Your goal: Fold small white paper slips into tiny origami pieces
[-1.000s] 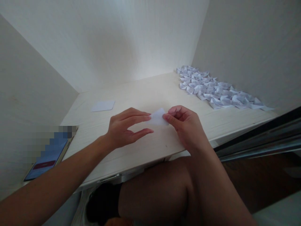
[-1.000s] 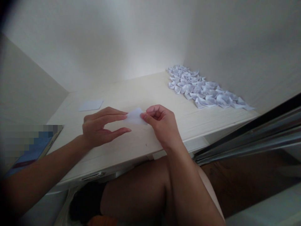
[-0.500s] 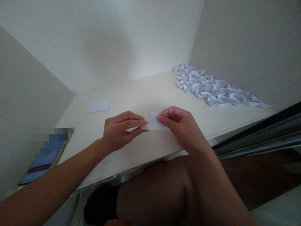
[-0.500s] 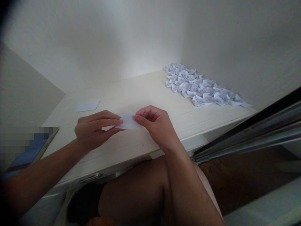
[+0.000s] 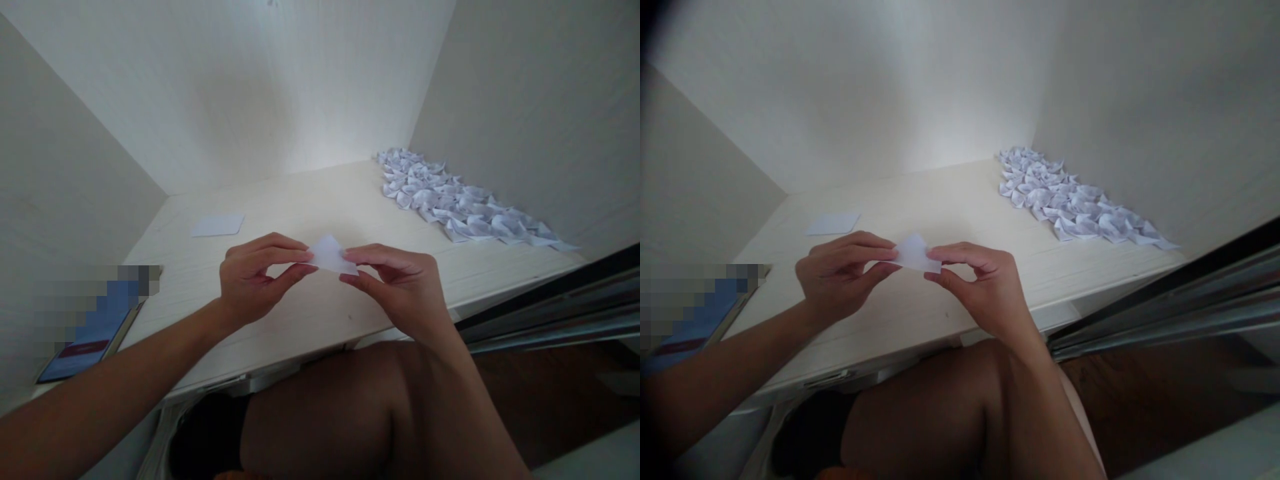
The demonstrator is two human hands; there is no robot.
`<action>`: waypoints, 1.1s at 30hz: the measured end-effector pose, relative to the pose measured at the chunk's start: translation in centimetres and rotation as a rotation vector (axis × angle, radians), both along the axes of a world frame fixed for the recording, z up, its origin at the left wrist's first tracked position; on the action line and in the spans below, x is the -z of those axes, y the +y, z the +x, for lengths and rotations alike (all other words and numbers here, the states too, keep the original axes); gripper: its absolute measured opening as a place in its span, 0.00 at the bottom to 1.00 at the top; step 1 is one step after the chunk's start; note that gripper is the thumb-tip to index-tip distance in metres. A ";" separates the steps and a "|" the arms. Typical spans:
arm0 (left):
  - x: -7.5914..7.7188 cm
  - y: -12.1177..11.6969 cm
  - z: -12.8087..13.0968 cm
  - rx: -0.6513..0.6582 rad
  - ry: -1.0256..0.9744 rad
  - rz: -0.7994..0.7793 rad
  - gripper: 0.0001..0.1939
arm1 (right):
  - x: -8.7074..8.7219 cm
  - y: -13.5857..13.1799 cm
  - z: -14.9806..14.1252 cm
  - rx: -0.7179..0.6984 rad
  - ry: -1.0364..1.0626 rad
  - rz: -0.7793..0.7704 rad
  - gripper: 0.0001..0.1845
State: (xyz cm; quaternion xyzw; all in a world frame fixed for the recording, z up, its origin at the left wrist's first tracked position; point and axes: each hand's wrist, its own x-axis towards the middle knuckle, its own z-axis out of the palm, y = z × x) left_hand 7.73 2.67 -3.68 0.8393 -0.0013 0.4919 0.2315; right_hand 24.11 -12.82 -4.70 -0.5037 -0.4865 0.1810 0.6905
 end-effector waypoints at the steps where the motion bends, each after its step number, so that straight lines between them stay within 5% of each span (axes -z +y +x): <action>1: 0.0 0.0 0.0 -0.017 0.003 -0.015 0.04 | 0.0 0.1 -0.1 0.013 -0.002 0.016 0.13; 8: -0.4 -0.7 0.1 -0.017 0.009 -0.124 0.04 | -0.5 0.2 -1.1 0.080 0.057 0.005 0.06; 13: -0.5 -1.5 0.4 0.079 0.012 -0.407 0.02 | -0.6 0.8 -2.0 0.112 0.260 -0.041 0.04; 25: 0.2 -1.3 0.9 0.110 0.119 -0.941 0.07 | 0.5 2.3 -2.5 0.078 0.528 -0.127 0.11; 33: 0.0 -1.6 1.2 0.109 0.095 -1.093 0.05 | 0.8 2.7 -2.6 0.031 0.671 -0.140 0.12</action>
